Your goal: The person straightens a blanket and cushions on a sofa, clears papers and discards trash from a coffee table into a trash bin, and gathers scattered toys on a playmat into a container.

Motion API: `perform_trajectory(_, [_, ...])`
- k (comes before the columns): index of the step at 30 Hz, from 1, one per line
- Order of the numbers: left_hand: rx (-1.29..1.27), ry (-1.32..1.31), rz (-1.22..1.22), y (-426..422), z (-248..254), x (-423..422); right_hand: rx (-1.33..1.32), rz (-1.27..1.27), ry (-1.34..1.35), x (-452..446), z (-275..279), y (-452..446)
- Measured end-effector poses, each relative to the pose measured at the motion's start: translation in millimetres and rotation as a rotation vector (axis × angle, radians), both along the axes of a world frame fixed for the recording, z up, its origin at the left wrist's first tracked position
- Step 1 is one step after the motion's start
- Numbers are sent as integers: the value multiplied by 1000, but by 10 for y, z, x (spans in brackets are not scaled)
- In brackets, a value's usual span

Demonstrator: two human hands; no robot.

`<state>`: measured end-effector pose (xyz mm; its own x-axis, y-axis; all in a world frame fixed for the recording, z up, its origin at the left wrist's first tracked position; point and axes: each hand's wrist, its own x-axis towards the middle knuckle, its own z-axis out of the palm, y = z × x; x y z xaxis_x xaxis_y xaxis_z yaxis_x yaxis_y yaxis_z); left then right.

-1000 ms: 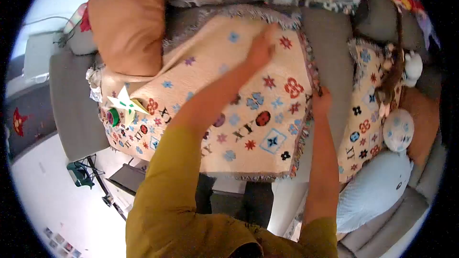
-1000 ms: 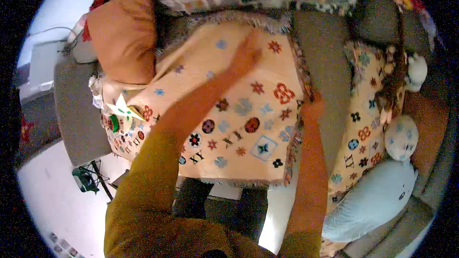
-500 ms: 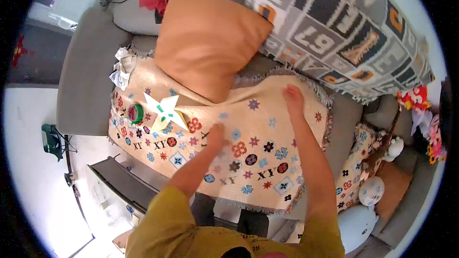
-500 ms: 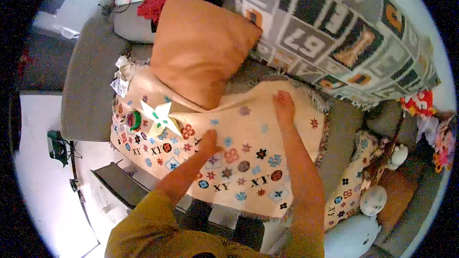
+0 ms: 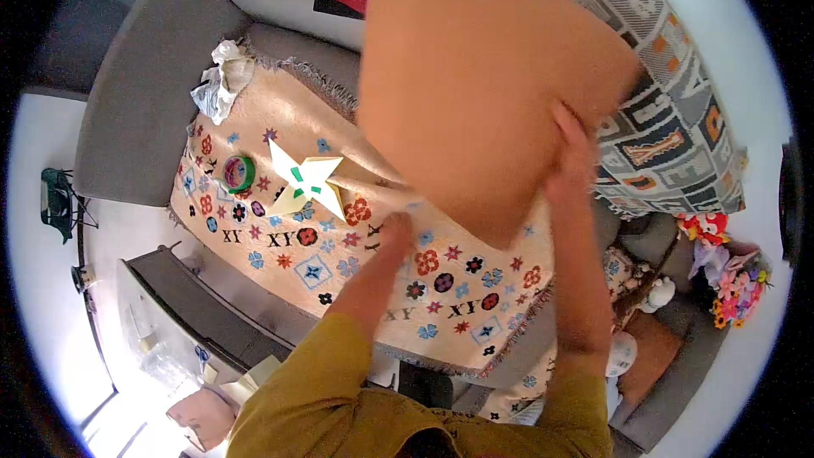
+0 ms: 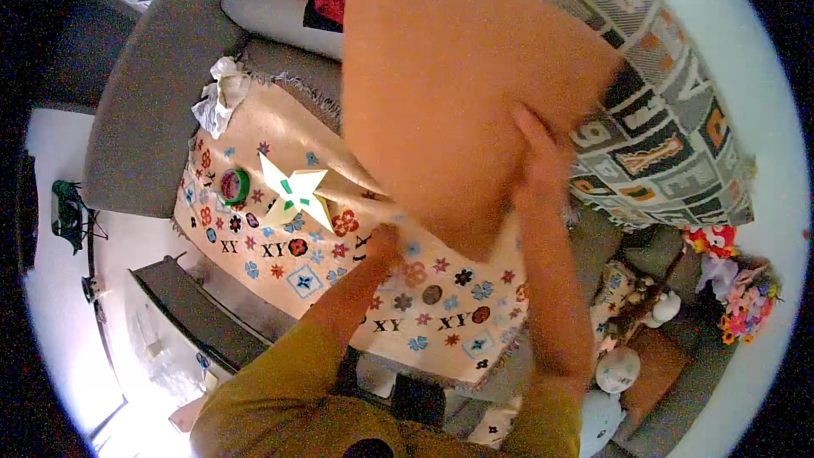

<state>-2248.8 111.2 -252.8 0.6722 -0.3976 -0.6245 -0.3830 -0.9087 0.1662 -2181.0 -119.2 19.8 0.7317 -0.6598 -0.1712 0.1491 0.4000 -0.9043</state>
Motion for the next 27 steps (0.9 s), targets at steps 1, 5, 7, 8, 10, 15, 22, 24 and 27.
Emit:
perform_trajectory(1, [-27,49,-18,14,-94,15,18,24,-18,-402,278,-61])
perform_trajectory(5, [-148,40,-74,114,-359,3,-348,-206,253,-2436,731,-678])
perform_trajectory(7, [-178,39,-124,143,-336,3,-407,-357,601,-3011,1212,-585])
perform_trajectory(8, [-189,51,-168,167,-348,2,-427,-401,719,-3222,1383,-586])
perform_trajectory(10, [-224,76,-306,206,-365,12,-479,-392,729,-3782,1373,-904])
perform_trajectory(15, [-449,-31,-558,177,-249,122,-904,-139,1037,-5340,1192,-1964])
perform_trajectory(22, [-573,-519,-97,-218,-227,1551,-1163,-34,1369,-5205,-1008,-2442])
perform_trajectory(24, [-466,-438,-98,-192,-187,1671,-1024,-115,1186,-4771,-1915,-2038])
perform_trajectory(27, [-377,-296,-136,-243,-152,1727,-862,-219,1061,-4226,-2868,-1327])
